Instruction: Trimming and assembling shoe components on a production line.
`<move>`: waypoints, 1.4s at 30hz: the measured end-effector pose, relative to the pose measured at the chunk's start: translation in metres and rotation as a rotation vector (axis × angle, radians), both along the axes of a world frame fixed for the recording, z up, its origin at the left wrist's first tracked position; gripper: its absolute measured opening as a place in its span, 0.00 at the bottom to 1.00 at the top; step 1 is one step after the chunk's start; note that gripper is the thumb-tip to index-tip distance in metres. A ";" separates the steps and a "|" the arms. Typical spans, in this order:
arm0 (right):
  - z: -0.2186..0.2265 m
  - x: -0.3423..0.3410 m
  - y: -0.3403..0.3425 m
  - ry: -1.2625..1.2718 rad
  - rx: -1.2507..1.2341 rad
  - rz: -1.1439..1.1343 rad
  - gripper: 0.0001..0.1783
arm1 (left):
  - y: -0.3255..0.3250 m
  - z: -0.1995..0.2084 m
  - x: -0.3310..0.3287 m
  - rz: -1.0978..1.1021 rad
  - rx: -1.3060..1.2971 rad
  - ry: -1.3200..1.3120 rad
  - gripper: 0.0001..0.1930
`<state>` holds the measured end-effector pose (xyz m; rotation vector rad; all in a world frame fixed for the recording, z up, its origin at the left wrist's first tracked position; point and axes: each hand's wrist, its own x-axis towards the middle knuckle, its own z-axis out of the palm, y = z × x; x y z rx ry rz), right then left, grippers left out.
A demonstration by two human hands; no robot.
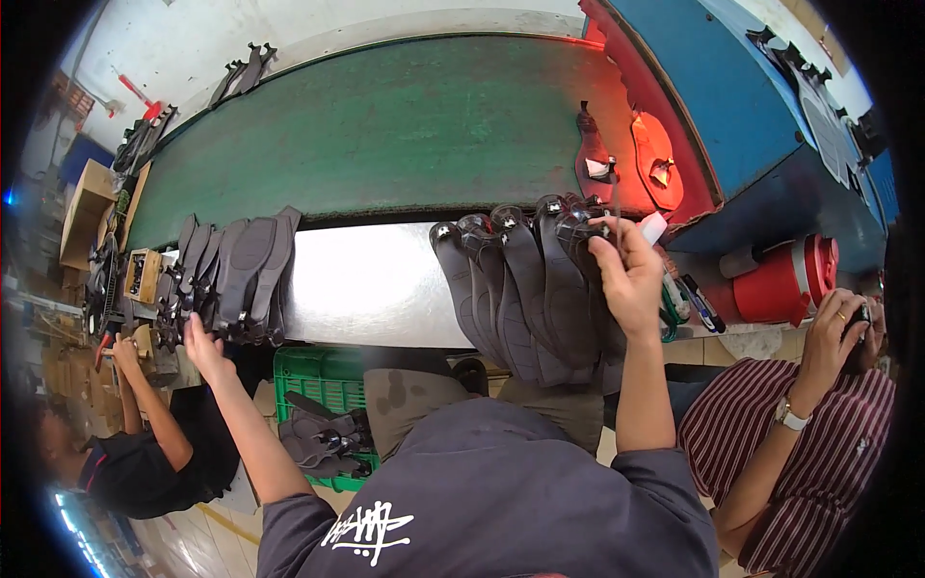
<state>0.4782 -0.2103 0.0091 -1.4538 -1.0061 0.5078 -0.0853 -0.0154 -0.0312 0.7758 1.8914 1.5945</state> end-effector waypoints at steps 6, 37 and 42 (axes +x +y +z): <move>0.058 -0.079 0.002 0.497 0.081 0.366 0.10 | -0.085 0.077 0.201 -0.783 0.351 -0.029 0.31; -0.013 -0.137 -0.002 0.987 -0.185 0.648 0.19 | -0.130 0.025 0.284 -1.013 -0.018 -0.819 0.25; -0.017 -0.158 -0.017 0.114 -0.055 0.458 0.10 | -0.123 0.017 0.283 -0.854 -0.050 -1.011 0.26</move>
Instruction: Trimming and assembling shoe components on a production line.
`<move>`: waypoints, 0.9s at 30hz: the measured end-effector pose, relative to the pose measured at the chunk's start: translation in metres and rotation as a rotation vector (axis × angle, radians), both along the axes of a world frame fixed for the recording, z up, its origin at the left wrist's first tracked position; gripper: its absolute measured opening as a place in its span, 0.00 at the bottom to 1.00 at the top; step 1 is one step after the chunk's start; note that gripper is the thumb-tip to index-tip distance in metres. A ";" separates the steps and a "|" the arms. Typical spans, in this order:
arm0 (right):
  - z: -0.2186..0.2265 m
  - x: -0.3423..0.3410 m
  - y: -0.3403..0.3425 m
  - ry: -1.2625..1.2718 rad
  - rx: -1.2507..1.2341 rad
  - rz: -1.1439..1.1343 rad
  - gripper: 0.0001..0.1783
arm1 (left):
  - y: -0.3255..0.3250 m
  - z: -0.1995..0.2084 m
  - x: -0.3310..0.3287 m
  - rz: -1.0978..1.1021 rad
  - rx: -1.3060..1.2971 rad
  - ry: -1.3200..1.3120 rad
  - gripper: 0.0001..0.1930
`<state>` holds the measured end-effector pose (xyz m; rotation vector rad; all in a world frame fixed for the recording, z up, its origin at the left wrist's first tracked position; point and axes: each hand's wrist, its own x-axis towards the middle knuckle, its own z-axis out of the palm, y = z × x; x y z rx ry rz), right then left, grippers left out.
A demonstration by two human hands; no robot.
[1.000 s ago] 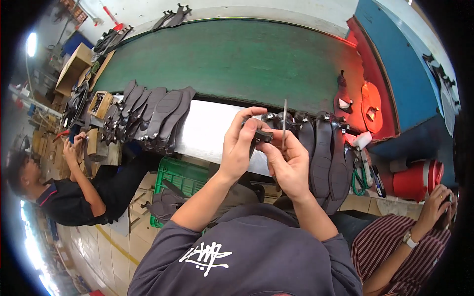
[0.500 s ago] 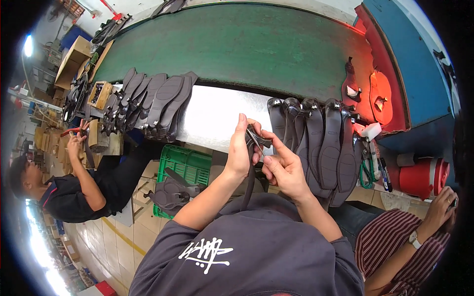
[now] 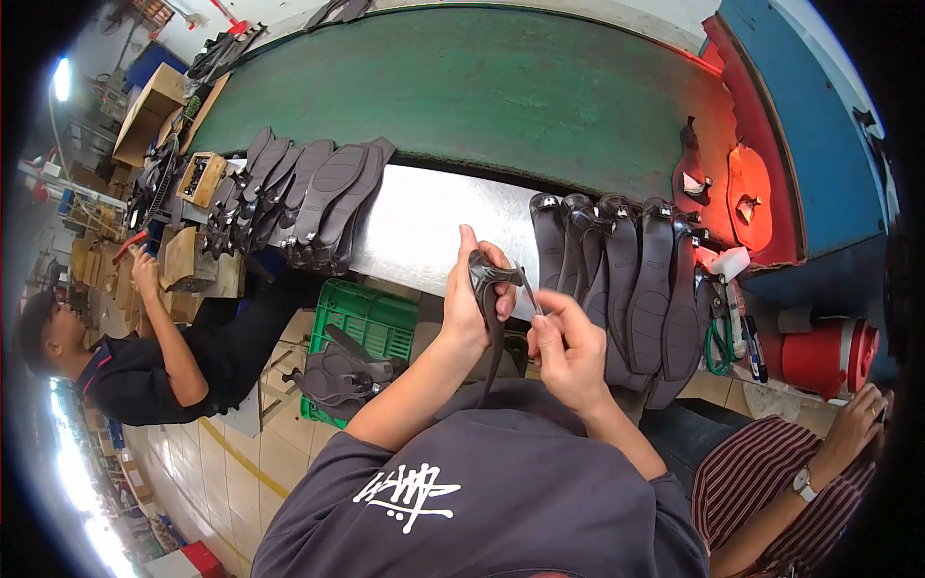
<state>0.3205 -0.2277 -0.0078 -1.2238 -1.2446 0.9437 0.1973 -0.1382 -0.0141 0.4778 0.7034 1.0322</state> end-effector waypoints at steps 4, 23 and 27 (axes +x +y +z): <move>-0.014 -0.005 0.010 -0.481 0.227 -0.062 0.05 | -0.004 -0.001 0.006 0.069 -0.088 0.044 0.27; 0.032 -0.002 0.029 -0.288 0.093 0.229 0.16 | 0.040 0.062 -0.030 -0.132 0.363 -0.500 0.34; 0.063 0.027 0.047 -0.815 0.155 -0.095 0.14 | 0.037 0.064 -0.064 -0.071 0.482 0.298 0.23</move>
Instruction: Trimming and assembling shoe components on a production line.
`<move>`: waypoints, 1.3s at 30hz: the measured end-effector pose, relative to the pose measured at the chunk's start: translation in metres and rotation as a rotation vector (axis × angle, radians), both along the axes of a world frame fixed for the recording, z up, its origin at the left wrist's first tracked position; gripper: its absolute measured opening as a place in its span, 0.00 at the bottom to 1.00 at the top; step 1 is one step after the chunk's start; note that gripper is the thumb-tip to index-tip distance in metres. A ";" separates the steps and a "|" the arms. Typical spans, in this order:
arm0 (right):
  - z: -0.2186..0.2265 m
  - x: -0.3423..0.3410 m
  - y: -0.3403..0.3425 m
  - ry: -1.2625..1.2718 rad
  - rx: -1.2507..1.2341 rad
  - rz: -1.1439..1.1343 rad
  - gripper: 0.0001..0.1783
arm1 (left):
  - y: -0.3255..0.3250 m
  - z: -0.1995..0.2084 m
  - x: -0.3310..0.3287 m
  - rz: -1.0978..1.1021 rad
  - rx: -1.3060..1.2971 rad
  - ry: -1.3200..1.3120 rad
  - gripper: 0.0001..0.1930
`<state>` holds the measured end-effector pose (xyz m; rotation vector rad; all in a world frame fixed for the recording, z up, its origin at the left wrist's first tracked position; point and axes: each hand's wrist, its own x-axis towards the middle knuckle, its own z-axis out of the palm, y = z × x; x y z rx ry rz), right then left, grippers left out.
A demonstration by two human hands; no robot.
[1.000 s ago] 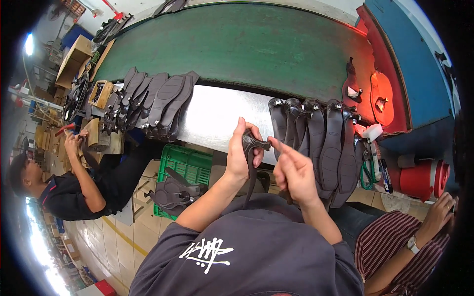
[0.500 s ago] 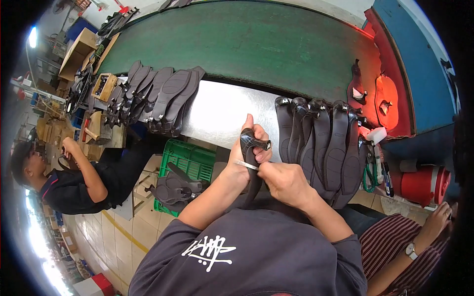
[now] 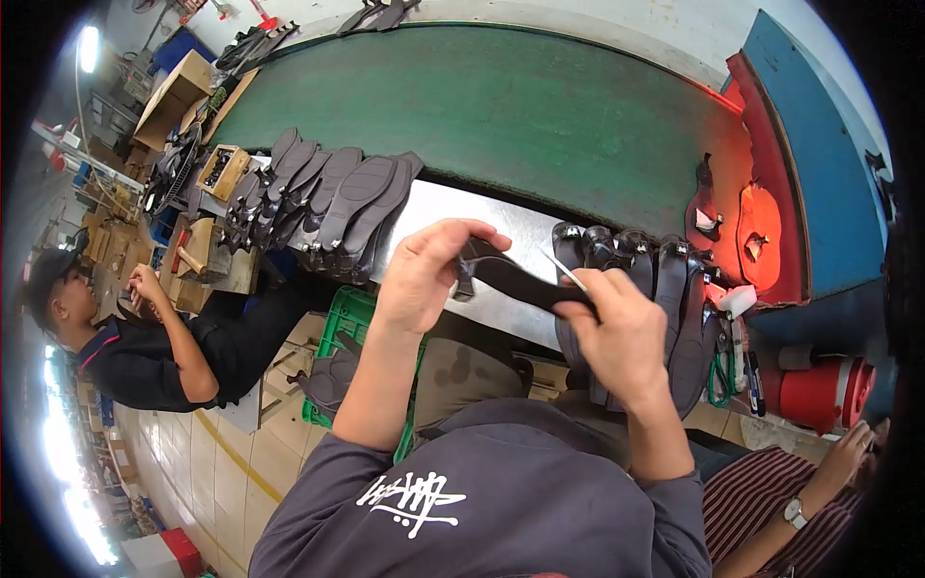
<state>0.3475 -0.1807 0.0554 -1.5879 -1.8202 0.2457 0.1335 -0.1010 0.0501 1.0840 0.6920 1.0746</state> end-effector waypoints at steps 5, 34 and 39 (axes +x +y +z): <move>-0.005 -0.001 -0.001 -0.031 -0.067 -0.001 0.21 | -0.010 -0.031 0.019 0.201 -0.319 -0.026 0.21; -0.043 -0.041 -0.033 0.667 -0.032 0.172 0.10 | -0.024 -0.053 0.035 0.191 -0.675 -0.580 0.26; -0.065 -0.053 -0.026 0.189 0.089 0.175 0.04 | -0.032 -0.051 0.041 0.237 -0.706 -0.585 0.27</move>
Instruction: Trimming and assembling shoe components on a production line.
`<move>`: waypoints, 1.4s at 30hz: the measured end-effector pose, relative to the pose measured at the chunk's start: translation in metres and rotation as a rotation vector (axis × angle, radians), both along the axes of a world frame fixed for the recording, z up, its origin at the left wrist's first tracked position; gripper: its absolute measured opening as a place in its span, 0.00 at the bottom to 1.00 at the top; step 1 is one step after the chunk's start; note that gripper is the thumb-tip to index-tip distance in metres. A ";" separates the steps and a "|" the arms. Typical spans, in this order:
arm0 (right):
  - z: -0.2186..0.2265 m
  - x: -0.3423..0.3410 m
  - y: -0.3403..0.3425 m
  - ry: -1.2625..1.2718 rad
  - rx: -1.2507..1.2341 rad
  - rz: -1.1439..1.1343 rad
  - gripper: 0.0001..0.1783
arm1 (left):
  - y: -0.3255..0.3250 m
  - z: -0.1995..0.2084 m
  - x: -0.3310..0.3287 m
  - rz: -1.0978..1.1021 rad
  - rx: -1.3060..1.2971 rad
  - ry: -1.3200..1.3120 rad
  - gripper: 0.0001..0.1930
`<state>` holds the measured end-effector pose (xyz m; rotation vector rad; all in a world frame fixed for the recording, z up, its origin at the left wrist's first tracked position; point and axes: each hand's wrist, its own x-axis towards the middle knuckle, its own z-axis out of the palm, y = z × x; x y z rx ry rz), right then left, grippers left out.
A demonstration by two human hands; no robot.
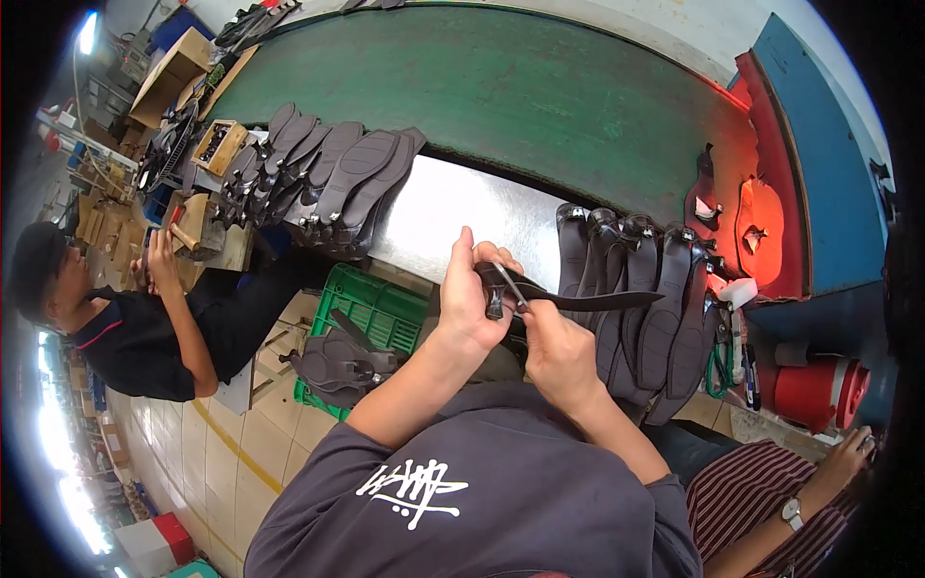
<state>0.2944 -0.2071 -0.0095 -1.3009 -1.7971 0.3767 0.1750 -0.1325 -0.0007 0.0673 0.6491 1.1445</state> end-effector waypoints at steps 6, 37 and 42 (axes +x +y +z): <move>0.006 0.005 0.002 -0.115 -0.062 0.067 0.05 | -0.009 0.009 0.005 0.069 0.078 0.165 0.28; 0.008 -0.005 0.002 -0.014 -0.278 0.139 0.06 | -0.001 0.003 -0.010 -0.074 0.084 -0.078 0.27; 0.008 0.001 0.001 -0.168 -0.232 0.284 0.05 | 0.001 -0.001 -0.009 -0.010 0.031 -0.130 0.26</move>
